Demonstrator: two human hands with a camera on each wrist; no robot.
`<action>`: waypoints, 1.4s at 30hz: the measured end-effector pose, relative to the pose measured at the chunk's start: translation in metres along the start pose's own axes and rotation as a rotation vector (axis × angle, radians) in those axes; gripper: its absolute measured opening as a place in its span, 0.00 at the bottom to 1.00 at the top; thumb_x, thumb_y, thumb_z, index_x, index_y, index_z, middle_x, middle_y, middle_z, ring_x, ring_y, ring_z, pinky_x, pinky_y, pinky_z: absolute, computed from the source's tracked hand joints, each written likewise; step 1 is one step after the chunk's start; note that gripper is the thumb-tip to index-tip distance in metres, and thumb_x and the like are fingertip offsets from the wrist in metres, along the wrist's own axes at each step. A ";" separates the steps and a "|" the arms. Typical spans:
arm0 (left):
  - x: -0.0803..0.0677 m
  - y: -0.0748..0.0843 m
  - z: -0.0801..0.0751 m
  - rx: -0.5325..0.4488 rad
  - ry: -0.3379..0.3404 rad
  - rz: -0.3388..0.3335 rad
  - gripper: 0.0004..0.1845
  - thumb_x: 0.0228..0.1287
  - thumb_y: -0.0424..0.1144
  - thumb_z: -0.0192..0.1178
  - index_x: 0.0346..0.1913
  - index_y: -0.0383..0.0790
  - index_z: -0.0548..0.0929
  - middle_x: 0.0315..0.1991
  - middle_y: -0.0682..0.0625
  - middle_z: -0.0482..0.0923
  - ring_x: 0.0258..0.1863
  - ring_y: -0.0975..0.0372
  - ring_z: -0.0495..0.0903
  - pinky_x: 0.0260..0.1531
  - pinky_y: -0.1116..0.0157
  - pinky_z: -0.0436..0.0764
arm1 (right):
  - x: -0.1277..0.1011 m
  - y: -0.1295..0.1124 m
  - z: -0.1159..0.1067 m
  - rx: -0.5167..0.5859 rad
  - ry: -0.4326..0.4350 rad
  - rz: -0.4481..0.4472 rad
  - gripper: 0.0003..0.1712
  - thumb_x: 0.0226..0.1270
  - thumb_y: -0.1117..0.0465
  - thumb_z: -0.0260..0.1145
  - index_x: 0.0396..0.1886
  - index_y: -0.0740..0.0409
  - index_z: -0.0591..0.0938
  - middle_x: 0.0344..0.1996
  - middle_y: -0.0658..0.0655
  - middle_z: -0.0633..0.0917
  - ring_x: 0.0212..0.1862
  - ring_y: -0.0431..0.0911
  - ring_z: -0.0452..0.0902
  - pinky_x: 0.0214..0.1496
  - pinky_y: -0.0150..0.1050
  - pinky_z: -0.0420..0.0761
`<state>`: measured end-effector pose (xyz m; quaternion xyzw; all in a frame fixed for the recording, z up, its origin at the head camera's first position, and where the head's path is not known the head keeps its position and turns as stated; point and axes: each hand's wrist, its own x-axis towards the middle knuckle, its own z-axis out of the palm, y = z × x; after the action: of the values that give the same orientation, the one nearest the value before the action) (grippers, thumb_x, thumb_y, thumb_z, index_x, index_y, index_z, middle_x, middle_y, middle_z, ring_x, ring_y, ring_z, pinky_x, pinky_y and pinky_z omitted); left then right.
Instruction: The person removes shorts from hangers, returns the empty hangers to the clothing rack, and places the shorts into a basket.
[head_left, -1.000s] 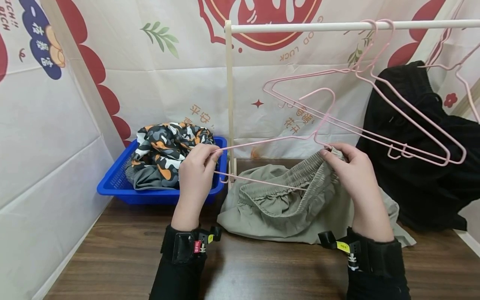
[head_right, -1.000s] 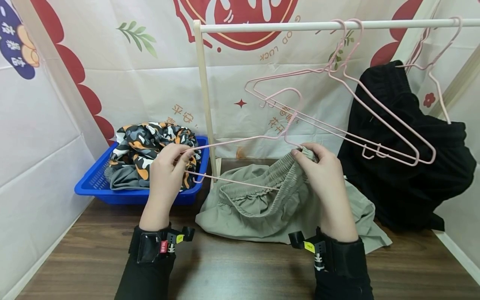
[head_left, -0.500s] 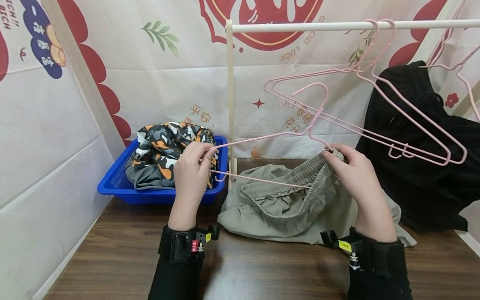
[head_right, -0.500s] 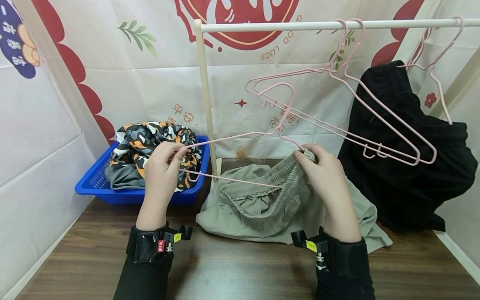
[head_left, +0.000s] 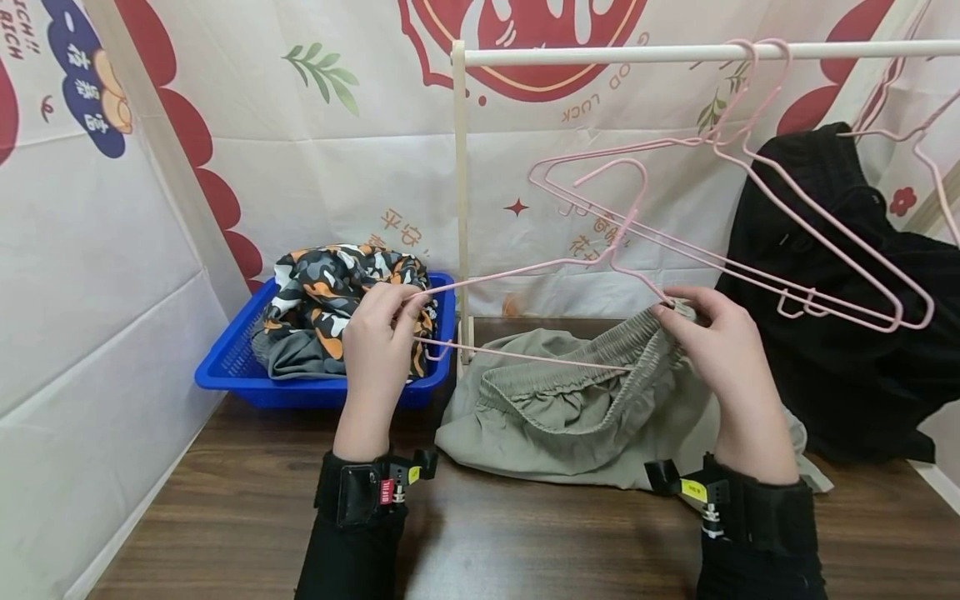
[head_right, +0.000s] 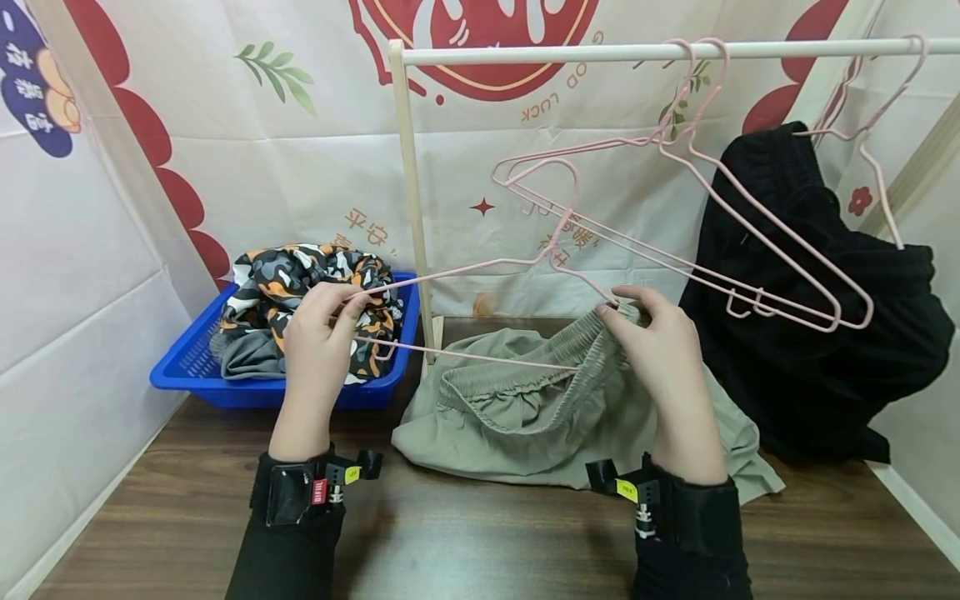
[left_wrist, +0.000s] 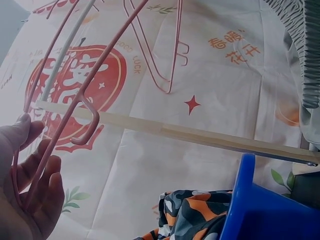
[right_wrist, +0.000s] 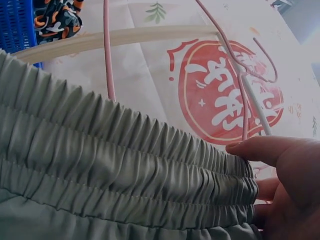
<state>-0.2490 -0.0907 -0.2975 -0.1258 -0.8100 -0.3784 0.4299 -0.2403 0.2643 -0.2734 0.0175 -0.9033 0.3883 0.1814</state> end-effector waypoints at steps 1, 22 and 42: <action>0.000 0.000 0.000 -0.003 0.002 -0.001 0.13 0.70 0.45 0.58 0.38 0.37 0.86 0.29 0.50 0.76 0.27 0.59 0.71 0.25 0.63 0.68 | 0.000 0.001 0.000 0.003 0.003 0.002 0.32 0.71 0.44 0.58 0.65 0.59 0.74 0.62 0.67 0.72 0.58 0.59 0.66 0.52 0.55 0.65; 0.001 -0.001 -0.006 0.016 0.052 0.003 0.11 0.69 0.42 0.60 0.38 0.37 0.86 0.32 0.48 0.78 0.29 0.58 0.73 0.30 0.61 0.70 | 0.001 0.008 -0.002 0.039 0.095 0.021 0.26 0.71 0.49 0.60 0.63 0.58 0.77 0.51 0.63 0.80 0.44 0.34 0.70 0.40 0.33 0.69; 0.001 -0.005 -0.009 -0.118 0.063 -0.047 0.13 0.70 0.43 0.58 0.40 0.35 0.85 0.33 0.47 0.79 0.31 0.59 0.74 0.32 0.62 0.73 | 0.001 0.006 -0.003 0.090 0.200 0.048 0.23 0.71 0.50 0.61 0.56 0.61 0.81 0.45 0.51 0.81 0.42 0.37 0.69 0.38 0.34 0.66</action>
<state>-0.2468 -0.1006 -0.2964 -0.1198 -0.7750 -0.4395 0.4379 -0.2412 0.2706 -0.2760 -0.0348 -0.8626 0.4323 0.2605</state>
